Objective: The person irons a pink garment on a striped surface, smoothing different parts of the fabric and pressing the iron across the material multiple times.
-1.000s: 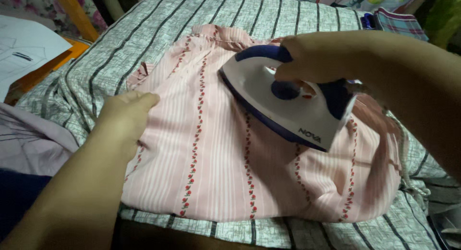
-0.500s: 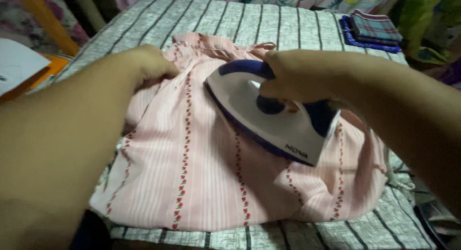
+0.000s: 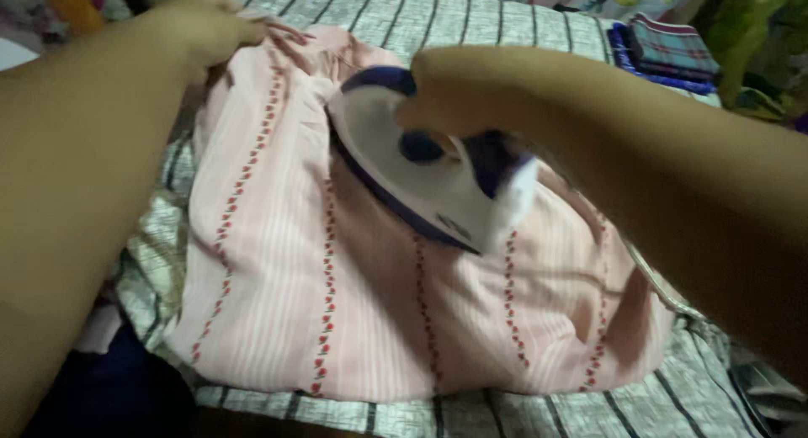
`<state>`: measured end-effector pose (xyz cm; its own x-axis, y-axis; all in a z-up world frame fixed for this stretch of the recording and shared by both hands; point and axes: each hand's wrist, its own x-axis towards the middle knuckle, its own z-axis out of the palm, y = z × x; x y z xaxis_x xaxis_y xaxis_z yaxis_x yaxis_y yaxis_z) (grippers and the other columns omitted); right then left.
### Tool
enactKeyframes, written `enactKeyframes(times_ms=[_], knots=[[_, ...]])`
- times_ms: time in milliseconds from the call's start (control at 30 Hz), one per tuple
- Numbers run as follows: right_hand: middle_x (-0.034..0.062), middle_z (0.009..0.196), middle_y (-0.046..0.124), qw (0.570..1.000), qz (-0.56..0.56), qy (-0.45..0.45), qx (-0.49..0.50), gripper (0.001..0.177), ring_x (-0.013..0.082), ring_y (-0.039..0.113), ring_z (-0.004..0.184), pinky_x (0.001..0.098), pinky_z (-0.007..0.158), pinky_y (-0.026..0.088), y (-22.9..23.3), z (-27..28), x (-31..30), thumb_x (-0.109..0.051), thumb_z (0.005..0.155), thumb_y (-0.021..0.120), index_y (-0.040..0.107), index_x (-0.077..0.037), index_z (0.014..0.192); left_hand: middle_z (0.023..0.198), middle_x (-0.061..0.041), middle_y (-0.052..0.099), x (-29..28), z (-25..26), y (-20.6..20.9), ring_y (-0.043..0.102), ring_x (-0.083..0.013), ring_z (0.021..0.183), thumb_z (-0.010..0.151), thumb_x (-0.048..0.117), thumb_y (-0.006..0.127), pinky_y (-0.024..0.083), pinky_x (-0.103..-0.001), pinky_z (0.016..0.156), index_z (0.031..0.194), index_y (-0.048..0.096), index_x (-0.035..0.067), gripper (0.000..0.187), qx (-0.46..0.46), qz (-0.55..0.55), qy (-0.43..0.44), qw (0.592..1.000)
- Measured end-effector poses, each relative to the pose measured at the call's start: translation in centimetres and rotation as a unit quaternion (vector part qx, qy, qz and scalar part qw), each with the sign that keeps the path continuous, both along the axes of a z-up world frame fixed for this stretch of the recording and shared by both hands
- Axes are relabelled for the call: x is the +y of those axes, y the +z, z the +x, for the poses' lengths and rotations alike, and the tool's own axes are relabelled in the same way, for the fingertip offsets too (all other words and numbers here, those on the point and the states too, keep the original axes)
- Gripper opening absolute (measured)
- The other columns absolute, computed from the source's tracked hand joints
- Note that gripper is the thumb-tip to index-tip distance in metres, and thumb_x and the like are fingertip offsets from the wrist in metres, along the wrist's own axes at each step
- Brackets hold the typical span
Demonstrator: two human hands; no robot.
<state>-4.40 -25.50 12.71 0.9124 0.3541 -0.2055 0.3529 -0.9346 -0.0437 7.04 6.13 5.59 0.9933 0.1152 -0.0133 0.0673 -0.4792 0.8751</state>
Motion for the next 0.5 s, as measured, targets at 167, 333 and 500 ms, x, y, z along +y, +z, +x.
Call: enactKeyframes(times_ms=[167,333,500], knots=[[0.0117,0.083,0.075,0.985,-0.086,0.133,-0.063,0.020,0.0330,0.069,0.071,0.0496,0.069,0.056,-0.9,6.5,5.5,-0.027,0.087,0.061,0.075,-0.016,0.079,0.100,-0.011,0.076,-0.6,0.8,0.3,0.070,-0.0183,0.075,0.086,0.016,0.075,0.056,-0.039,0.063,0.112,0.075,0.003,0.029,-0.019,0.091,-0.039,0.995],[0.0204,0.084,0.074,0.999,-0.002,-0.029,-0.022,0.042,0.0365,0.068,0.074,0.0529,0.072,0.055,0.7,3.2,5.3,-0.034,0.091,0.059,0.079,-0.004,0.071,0.102,-0.016,0.074,-1.8,0.7,0.9,0.061,-0.0218,0.073,0.086,0.032,0.089,0.049,-0.041,0.063,0.112,0.081,-0.003,0.045,0.066,0.367,-0.030,0.927],[0.0190,0.077,0.076,1.000,0.006,0.012,0.006,0.050,0.0341,0.073,0.066,0.0464,0.073,0.057,1.4,-1.9,0.5,-0.034,0.092,0.058,0.081,0.004,0.068,0.096,-0.020,0.068,-6.2,-2.2,4.4,0.063,-0.0265,0.068,0.097,0.026,0.068,0.052,-0.045,0.059,0.125,0.069,-0.001,0.039,0.193,0.333,-0.007,0.923]])
